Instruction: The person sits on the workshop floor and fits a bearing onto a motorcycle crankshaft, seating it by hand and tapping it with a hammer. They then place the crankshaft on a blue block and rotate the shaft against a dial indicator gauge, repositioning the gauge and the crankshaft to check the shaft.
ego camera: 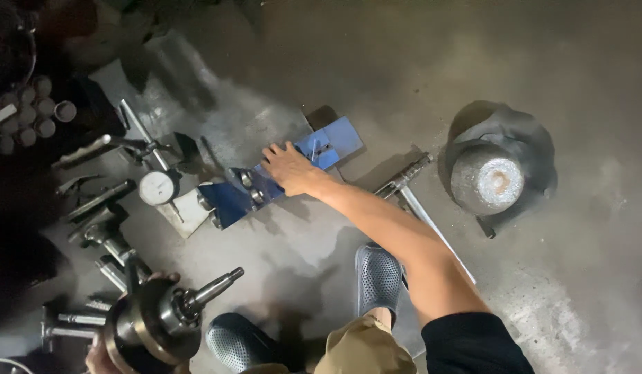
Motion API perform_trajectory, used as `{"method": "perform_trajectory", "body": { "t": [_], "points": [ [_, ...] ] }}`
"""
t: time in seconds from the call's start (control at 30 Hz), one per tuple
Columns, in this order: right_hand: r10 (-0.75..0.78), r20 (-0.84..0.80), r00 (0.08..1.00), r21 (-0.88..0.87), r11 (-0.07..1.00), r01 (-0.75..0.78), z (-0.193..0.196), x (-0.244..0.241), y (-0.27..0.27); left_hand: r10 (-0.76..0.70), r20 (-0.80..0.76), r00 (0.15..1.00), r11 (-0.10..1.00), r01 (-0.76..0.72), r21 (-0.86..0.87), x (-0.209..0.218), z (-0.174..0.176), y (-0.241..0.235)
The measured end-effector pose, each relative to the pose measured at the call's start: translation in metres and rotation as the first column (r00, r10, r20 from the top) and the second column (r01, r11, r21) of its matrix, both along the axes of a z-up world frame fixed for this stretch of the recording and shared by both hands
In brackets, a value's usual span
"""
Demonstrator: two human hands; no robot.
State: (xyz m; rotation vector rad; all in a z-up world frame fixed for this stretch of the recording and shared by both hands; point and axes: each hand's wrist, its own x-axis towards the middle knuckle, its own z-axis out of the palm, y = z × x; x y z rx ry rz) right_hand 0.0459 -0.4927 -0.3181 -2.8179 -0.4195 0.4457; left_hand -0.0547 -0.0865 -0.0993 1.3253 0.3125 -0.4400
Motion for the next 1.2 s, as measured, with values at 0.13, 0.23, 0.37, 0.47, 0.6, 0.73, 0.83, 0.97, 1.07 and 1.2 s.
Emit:
{"method": "perform_trajectory", "body": {
  "t": [0.13,0.23,0.37,0.47,0.6,0.73,0.83,0.97,1.07,1.2],
  "points": [
    [-0.146,-0.152,0.978,-0.006,0.989,0.147,0.025,0.0,-0.011,-0.079,0.498,0.863,0.908,-0.144,0.394,0.023,-0.004,-0.076],
    [-0.366,-0.046,0.929,0.082,0.926,0.369,0.077,-0.005,-0.036,-0.332,0.821,0.465,0.736,-0.417,0.534,0.028,-0.021,-0.081],
    [-0.647,-0.198,0.737,0.666,0.463,0.585,0.207,-0.02,-0.017,-0.049,0.221,0.974,0.943,0.118,-0.311,0.049,0.005,-0.103],
    [-0.29,-0.413,0.863,0.542,0.683,0.489,0.292,-0.026,0.057,-0.227,0.454,0.862,0.963,0.268,-0.029,0.059,-0.009,-0.117],
    [-0.353,-0.425,0.833,0.729,0.412,0.547,0.33,-0.029,0.088,-0.223,0.521,0.824,0.947,0.31,-0.085,0.08,0.024,-0.141],
    [-0.452,-0.181,0.874,0.98,-0.012,0.197,0.345,-0.041,0.102,-0.169,0.598,0.783,0.923,0.338,-0.181,0.099,0.028,-0.155],
    [-0.457,-0.026,0.889,0.998,-0.056,0.001,0.333,-0.032,0.101,-0.156,0.557,0.816,0.875,0.375,-0.305,0.112,0.028,-0.156],
    [-0.459,0.016,0.888,0.998,-0.044,-0.04,0.285,-0.022,0.089,0.013,0.505,0.863,0.956,0.138,-0.26,0.098,-0.025,-0.142],
    [-0.463,-0.026,0.886,0.999,-0.043,0.007,0.25,-0.008,0.088,0.061,0.336,0.94,0.977,0.013,-0.214,0.083,-0.058,-0.139],
    [-0.458,-0.074,0.886,0.997,-0.041,0.062,0.208,-0.002,0.088,0.077,0.146,0.986,0.989,-0.057,-0.137,0.076,-0.077,-0.141]
  ]
}}
